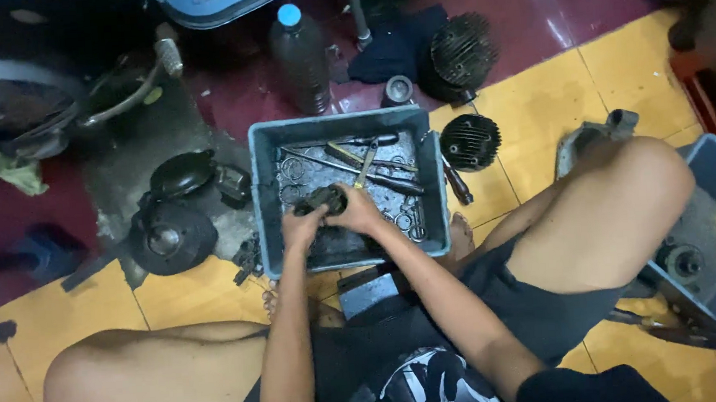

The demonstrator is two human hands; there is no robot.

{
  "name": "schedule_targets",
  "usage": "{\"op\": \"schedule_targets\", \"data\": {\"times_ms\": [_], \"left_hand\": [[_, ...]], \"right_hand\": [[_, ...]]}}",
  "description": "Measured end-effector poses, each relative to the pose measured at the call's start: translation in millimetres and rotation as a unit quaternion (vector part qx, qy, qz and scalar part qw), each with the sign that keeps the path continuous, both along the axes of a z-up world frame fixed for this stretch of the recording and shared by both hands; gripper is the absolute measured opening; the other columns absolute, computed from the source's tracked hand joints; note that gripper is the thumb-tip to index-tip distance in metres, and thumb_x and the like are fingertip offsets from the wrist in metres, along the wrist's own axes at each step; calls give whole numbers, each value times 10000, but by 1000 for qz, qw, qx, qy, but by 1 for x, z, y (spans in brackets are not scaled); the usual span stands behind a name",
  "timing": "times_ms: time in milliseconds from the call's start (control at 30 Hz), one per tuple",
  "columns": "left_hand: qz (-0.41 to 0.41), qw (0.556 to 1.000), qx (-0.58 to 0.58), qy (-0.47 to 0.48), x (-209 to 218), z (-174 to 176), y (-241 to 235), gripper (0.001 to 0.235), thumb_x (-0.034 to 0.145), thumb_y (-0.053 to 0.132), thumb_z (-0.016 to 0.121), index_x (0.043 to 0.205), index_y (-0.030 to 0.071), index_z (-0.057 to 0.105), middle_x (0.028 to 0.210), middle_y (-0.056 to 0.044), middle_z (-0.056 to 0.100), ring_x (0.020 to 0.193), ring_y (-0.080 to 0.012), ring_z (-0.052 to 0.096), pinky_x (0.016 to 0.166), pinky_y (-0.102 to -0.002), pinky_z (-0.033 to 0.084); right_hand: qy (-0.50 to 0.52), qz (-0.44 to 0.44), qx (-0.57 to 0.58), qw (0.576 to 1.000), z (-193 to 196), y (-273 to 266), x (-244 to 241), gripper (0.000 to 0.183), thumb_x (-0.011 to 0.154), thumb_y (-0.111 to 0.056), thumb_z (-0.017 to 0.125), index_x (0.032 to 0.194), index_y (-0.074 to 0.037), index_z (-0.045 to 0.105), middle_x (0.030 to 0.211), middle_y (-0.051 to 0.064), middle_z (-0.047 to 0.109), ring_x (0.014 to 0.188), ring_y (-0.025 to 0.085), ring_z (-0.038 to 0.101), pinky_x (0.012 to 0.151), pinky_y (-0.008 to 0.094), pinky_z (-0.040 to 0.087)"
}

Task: The person sits on the floor and cleans a metal engine piston using a brush. They scrub the piston's surface and rings, then place it into a plastic tray containing other engine components and tools. The person then picks up a small metal part from the tray and cleans it with the brush as well.

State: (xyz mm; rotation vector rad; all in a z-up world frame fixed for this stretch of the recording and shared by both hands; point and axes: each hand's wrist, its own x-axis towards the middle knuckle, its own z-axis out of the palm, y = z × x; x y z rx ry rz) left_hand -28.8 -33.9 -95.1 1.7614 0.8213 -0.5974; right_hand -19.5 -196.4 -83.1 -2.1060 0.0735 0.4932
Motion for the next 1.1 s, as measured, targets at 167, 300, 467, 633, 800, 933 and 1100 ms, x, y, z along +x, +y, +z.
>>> {"op": "schedule_targets", "data": {"times_ms": [167, 300, 467, 633, 800, 933, 1100], "left_hand": [[8, 999, 19, 50, -3, -21, 19, 986, 754, 486, 871, 1525, 15, 475, 1427, -252, 586, 1336, -376, 563, 1114, -570, 416], [-9, 998, 42, 54, -5, -25, 18, 999, 729, 492, 890, 1511, 14, 494, 1448, -246, 573, 1375, -387, 521, 1137, -563, 399], [-65, 993, 87, 44, 1, 22, 3, 919, 731, 341, 901, 1473, -37, 511, 1475, -272, 542, 1425, -399, 469, 1178, -529, 386], [-123, 987, 95, 32, -8, 35, 11, 936, 742, 369, 882, 1487, -46, 496, 1497, -273, 526, 1440, -391, 455, 1205, -520, 370], [-94, 993, 69, 9, -24, 11, 26, 1015, 732, 398, 909, 1541, -2, 444, 1537, -248, 487, 1458, -378, 429, 1196, -524, 388], [-46, 998, 50, 6, -44, 15, 27, 907, 760, 345, 891, 1498, 5, 488, 1495, -261, 511, 1439, -403, 439, 1179, -576, 398], [-33, 997, 57, 31, -49, 29, 26, 833, 733, 366, 907, 1439, 79, 572, 1453, -202, 584, 1410, -341, 500, 1157, -531, 451]], "right_hand": [[126, 54, 43, 990, 65, -18, -1, 834, 774, -300, 856, 1474, 14, 529, 1453, 316, 564, 1408, 508, 464, 1216, 639, 333], [119, 14, -66, 991, 25, -38, 5, 772, 799, -306, 841, 1442, 8, 549, 1385, 267, 634, 1356, 430, 555, 1156, 582, 432], [-160, -235, -288, 915, 1, -49, -19, 431, 826, -292, 797, 1206, -110, 705, 1124, 179, 704, 1061, 390, 667, 879, 511, 553], [-206, -372, -355, 832, 33, -86, -26, 564, 849, -288, 798, 1320, -96, 554, 1255, 269, 543, 1207, 512, 514, 981, 619, 449], [-221, -379, -355, 826, -31, -108, -25, 410, 895, -265, 774, 1211, -43, 638, 1228, 323, 569, 1172, 485, 569, 975, 545, 484], [-241, -364, -290, 851, -32, -108, -4, 259, 942, -129, 716, 1180, -26, 710, 1255, 375, 587, 1186, 517, 591, 1021, 535, 485], [-244, -331, -316, 855, -61, -115, 28, 259, 935, -129, 735, 1174, -30, 709, 1290, 381, 588, 1236, 507, 584, 1062, 535, 473]]}}
